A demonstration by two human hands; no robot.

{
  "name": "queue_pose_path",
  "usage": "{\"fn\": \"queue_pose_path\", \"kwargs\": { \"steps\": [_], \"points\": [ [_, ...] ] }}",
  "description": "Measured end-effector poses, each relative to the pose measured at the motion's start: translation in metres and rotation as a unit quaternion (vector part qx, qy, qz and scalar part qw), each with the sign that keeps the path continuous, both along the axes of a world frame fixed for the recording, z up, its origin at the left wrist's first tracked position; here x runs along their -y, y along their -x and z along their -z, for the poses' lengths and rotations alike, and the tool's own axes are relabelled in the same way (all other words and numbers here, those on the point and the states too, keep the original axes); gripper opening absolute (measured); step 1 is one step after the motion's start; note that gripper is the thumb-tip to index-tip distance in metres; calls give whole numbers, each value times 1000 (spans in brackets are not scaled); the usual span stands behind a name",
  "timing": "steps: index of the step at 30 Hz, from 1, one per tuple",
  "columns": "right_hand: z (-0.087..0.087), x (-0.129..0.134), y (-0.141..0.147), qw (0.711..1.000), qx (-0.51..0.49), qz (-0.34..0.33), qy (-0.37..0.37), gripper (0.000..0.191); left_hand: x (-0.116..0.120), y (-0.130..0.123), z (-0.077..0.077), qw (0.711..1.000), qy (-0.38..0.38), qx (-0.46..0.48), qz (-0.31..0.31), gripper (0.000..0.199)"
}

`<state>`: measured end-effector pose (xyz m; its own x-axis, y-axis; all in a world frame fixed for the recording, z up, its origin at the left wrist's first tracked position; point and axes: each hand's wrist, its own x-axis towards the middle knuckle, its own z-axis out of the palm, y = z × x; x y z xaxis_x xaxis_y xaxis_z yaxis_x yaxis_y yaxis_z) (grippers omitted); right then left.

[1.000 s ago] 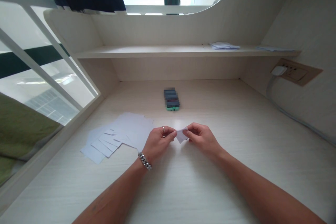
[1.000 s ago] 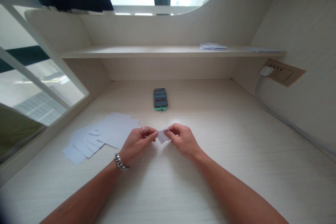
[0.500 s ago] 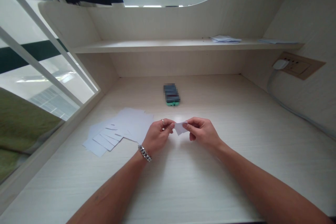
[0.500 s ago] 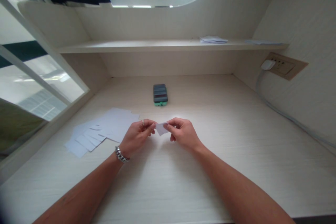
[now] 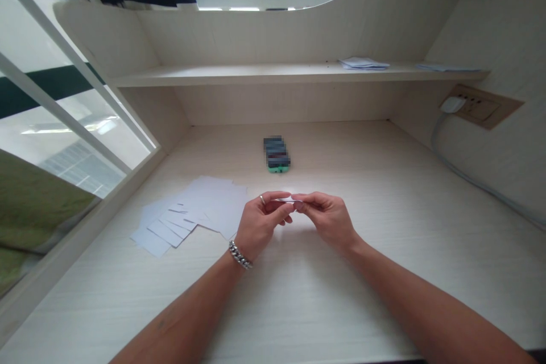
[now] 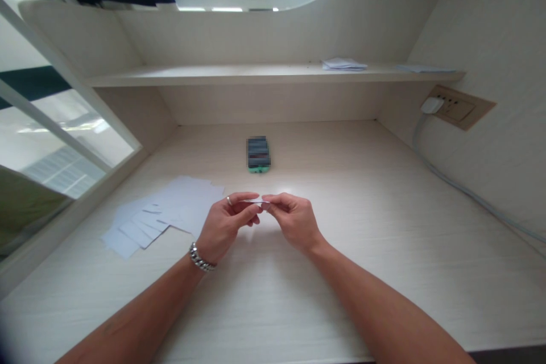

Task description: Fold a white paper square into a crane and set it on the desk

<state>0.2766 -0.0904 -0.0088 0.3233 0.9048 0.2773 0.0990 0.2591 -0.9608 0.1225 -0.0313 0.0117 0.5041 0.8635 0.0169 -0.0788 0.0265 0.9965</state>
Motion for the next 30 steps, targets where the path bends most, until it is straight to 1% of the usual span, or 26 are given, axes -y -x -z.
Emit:
{"fn": "queue_pose_path", "kwargs": {
  "steps": [5, 13, 19, 23, 25, 30],
  "points": [
    [-1, 1, 3, 1000, -11, -14, -8, 16, -1, 0, 5, 999, 30, 36, -18, 31],
    [0, 0, 4, 999, -21, -37, -5, 17, -2, 3, 3, 999, 12, 40, -21, 26],
    [-1, -1, 4, 999, -31, -39, 2, 17, -6, 4, 6, 1000, 1, 26, -2, 28],
    [-3, 0, 1, 999, -18, -35, -3, 16, -5, 4, 5, 1000, -8, 24, 9, 25],
    [-4, 1, 1, 999, -17, -40, -9, 16, -3, 4, 3, 999, 3, 39, 14, 24],
    [-3, 4, 0, 998, -11, -48, -27, 16, -1, 5, -2, 992, 80, 91, 31, 22]
  ]
}}
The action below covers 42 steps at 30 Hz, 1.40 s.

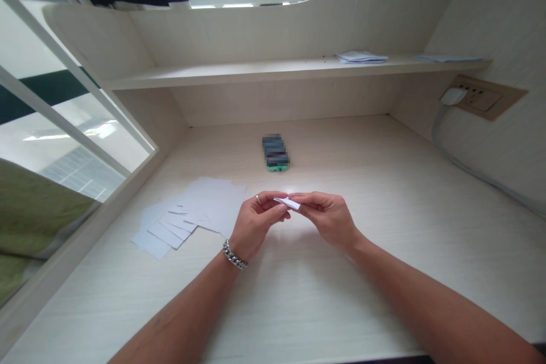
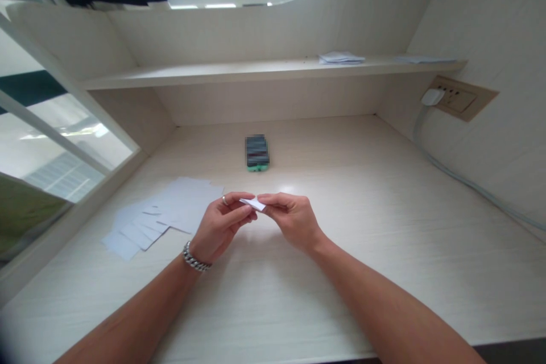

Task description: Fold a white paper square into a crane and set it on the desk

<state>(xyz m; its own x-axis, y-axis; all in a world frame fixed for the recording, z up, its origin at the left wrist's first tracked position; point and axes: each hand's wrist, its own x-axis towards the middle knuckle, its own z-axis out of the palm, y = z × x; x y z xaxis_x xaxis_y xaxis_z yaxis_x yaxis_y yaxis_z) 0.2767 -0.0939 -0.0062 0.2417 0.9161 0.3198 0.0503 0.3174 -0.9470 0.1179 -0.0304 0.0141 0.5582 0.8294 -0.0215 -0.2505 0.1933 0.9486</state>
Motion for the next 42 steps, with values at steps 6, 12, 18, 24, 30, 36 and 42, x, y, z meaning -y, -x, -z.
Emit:
{"fn": "queue_pose_path", "kwargs": {
  "steps": [6, 12, 18, 24, 30, 36, 42],
  "points": [
    [1, 1, -1, 995, 89, 32, -38, 14, 2, -2, -1, 1000, 3, -13, -19, 17],
    [-7, 2, -6, 993, 114, 12, -36, 19, 2, -2, 1, 994, -78, -63, -53, 24],
    [-7, -6, -7, 995, -69, -26, 68, 28, 0, 0, 5, 984, -140, -81, -71, 27],
    [0, -11, -8, 986, -107, -3, 129, 24, 0, 1, 7, 974, -173, -135, -54, 34],
    [0, -13, -12, 980, -127, -19, 151, 28, -1, 2, 7, 948, -241, -203, -45, 40],
    [-2, -11, -12, 979, -109, -25, 169, 30, 0, 2, 6, 940, -243, -232, -63, 39],
    [-1, -12, -10, 980, -107, -43, 163, 34, 0, 2, 6, 947, -206, -232, -87, 37]
  ]
}}
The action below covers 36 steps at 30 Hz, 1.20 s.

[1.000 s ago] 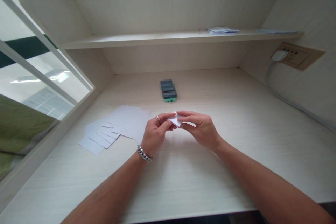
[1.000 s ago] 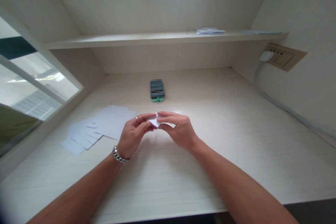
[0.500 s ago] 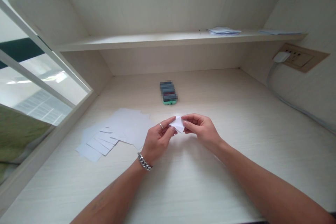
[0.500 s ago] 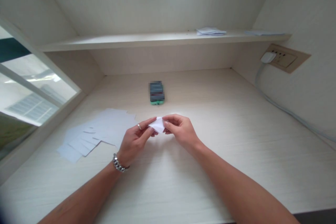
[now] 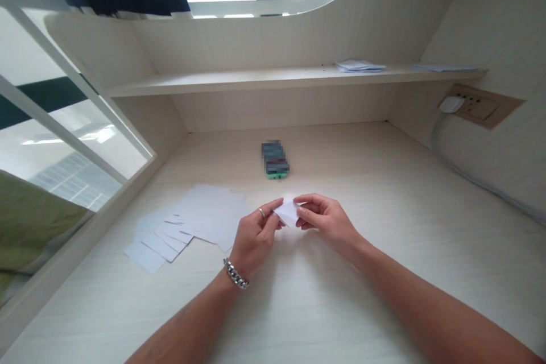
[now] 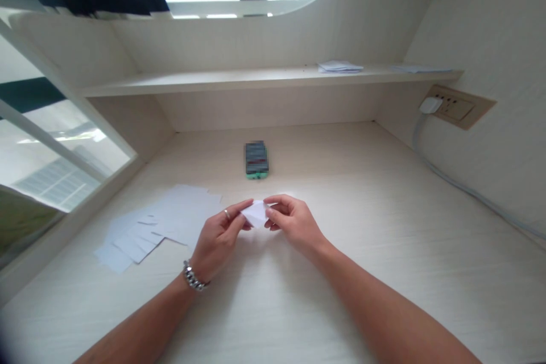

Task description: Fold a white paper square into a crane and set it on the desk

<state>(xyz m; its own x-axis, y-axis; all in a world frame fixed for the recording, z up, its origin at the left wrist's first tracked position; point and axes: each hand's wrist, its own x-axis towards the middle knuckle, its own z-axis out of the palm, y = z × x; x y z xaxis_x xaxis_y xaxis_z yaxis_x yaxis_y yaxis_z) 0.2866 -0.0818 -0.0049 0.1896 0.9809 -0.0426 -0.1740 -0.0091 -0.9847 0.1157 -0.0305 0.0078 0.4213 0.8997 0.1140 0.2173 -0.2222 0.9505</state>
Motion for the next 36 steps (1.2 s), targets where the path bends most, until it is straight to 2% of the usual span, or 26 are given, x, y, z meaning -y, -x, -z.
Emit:
{"fn": "queue_pose_path", "kwargs": {
  "steps": [6, 13, 23, 28, 36],
  "points": [
    [-1, 2, 1, 1000, 10, -12, -1, 35, -4, -1, 7, 996, 76, 56, -3, 39],
    [-1, 2, 2, 1000, 23, -8, -20, 35, -5, -2, 7, 992, 101, 79, -7, 35],
    [1, 1, -1, 999, 37, -30, -8, 34, -4, 0, 4, 985, 90, 117, 90, 55],
    [1, 2, -1, 998, 35, -48, -24, 31, -2, 2, 5, 991, 49, 87, 93, 32],
    [-3, 3, 3, 997, 25, -76, 2, 30, 3, 2, 2, 996, -2, 58, 62, 13]
  ]
}}
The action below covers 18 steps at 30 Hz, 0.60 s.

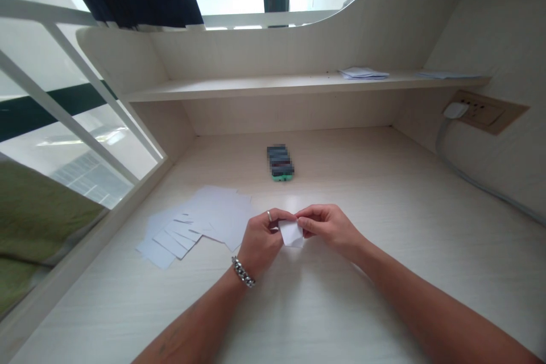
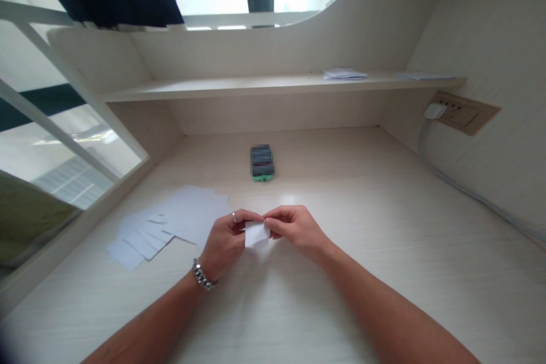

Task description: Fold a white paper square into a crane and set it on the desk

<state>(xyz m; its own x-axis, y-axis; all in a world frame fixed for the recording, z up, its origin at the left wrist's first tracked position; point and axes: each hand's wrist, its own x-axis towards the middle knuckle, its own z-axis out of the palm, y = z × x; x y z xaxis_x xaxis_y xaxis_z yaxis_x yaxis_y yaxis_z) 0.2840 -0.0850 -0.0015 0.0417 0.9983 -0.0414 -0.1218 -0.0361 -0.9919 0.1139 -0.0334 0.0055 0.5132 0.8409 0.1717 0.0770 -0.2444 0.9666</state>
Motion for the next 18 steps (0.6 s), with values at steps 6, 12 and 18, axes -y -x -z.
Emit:
{"fn": "queue_pose_path", "kwargs": {
  "steps": [6, 12, 18],
  "points": [
    [0, 1, 1, 998, -46, -7, 34, 32, 1, -1, 0, 1000, 12, 2, -26, 15],
    [1, 2, 5, 998, -53, 9, 32, 32, 5, -5, -5, 999, 44, 19, -23, 16],
    [0, 2, 7, 998, -49, 26, 22, 34, 7, -8, -9, 987, 150, 49, -4, 33]
  ]
}}
